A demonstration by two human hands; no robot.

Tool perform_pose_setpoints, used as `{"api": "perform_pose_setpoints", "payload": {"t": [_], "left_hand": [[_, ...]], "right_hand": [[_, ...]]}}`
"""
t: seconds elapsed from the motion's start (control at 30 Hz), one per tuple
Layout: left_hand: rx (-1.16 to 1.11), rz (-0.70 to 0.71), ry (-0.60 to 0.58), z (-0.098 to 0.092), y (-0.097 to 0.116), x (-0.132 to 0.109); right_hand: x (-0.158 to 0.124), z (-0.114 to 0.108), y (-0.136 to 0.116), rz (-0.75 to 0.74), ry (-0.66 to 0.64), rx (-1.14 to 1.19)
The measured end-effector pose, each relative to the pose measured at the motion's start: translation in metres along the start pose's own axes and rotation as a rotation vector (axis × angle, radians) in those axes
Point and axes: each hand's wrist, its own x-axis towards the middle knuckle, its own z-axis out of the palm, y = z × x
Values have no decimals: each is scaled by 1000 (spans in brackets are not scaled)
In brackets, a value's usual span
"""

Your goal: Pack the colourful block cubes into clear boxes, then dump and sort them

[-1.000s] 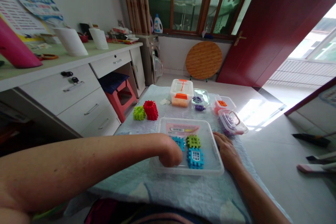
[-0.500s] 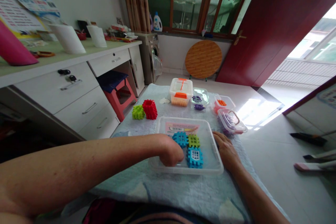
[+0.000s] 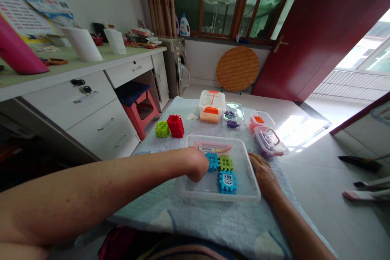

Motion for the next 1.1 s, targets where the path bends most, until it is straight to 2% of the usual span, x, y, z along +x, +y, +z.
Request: {"api": "perform_pose_setpoints", "payload": {"t": [0.17,0.33,0.43,0.57,0.63,0.7,0.77,0.83,0.9,0.97,1.1], "left_hand": [[-43,34,35,11,0,19],[-11,61,22,11,0,22],[-31,5,70,6,2,11],[-85,-3,231,-11,-9,-26],[-147,10,361,-18,-27,-48],[-214,-43,509,-21,-56,-63],[-235,-119,635,-16,-91,-67],[-229,-212,695,-4,-126,-60],[-228,-279,629,12,-155,-45],[-250,-348,541,27,-174,-28],[-308,-392,497,46,-190,-2]], "right_hand": [[0,0,2,-14,-22,-18],[0,1,2,-3,-8,-13],[0,1,2,-1,8,-6],[0,4,6,-15,17,-5],[0,6,9,-28,20,1],[1,7,11,-36,24,13],[1,9,13,-37,30,22],[0,10,13,-34,37,23],[0,11,13,-29,47,17],[-1,11,13,-30,53,12],[-1,11,13,-51,48,5]]}}
